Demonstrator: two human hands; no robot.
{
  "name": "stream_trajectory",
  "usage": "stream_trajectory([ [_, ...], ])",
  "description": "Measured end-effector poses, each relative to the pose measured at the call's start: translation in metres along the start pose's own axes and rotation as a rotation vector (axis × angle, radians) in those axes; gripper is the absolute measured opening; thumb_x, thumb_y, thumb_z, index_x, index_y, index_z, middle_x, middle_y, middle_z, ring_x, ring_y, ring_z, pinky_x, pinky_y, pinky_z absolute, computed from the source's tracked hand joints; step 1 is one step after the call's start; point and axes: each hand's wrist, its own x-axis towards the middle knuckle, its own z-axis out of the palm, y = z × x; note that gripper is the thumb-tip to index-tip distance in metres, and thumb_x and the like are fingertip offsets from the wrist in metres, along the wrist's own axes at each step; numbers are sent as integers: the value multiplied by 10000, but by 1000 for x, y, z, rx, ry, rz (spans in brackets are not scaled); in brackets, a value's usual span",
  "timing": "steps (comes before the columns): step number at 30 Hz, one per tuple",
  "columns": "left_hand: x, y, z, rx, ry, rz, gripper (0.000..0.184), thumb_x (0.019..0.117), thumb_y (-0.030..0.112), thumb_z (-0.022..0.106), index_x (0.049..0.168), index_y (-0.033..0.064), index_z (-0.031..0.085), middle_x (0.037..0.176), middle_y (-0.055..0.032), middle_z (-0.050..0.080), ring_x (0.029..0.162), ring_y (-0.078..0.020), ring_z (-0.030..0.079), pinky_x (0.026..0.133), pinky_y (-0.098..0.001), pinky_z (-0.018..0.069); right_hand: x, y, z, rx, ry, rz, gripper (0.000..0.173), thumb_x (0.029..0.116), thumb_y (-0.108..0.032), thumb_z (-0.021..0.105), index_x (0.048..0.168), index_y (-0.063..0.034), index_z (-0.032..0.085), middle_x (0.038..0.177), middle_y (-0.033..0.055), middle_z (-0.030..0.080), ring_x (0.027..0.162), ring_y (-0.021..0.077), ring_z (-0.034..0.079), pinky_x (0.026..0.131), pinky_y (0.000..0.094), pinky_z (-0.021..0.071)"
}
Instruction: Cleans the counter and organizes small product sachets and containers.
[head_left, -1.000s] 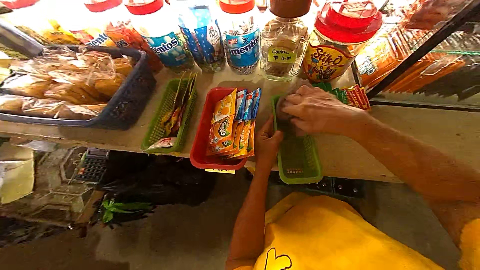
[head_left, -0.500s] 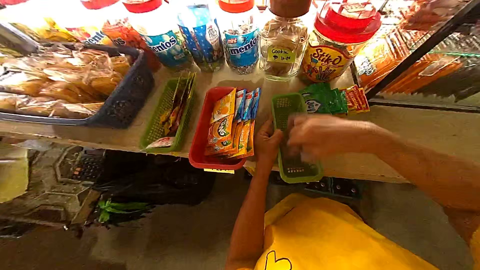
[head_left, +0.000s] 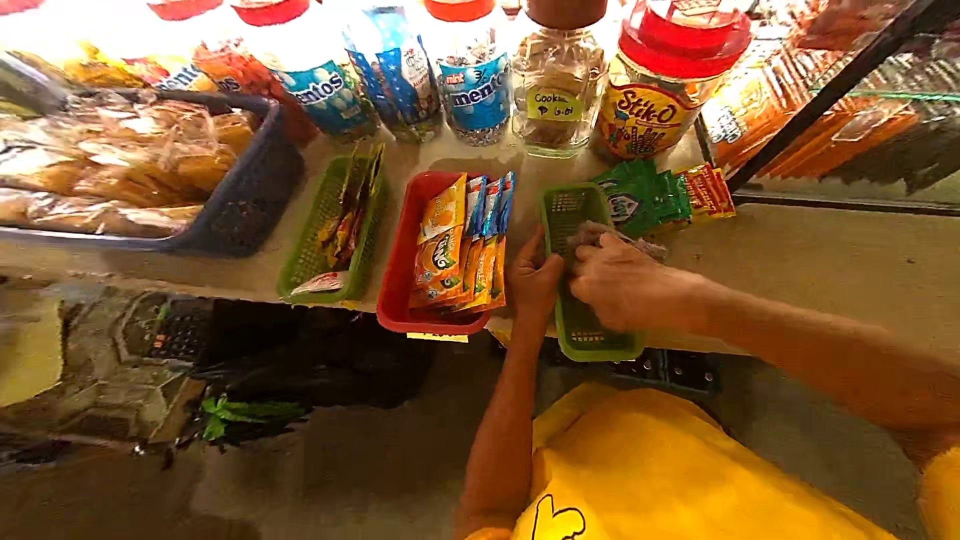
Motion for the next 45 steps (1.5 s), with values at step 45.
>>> stream_trajectory([
  [45, 2, -7, -3, 99, -17, 50, 478, 965, 3, 585, 1440, 43, 550, 852, -54, 688, 617, -23, 577, 593, -212, 513, -22, 9, 13, 128, -36, -306, 254, 936, 38, 605, 1143, -24, 740, 1018, 167, 708, 1068, 363, 611, 980, 557, 374],
])
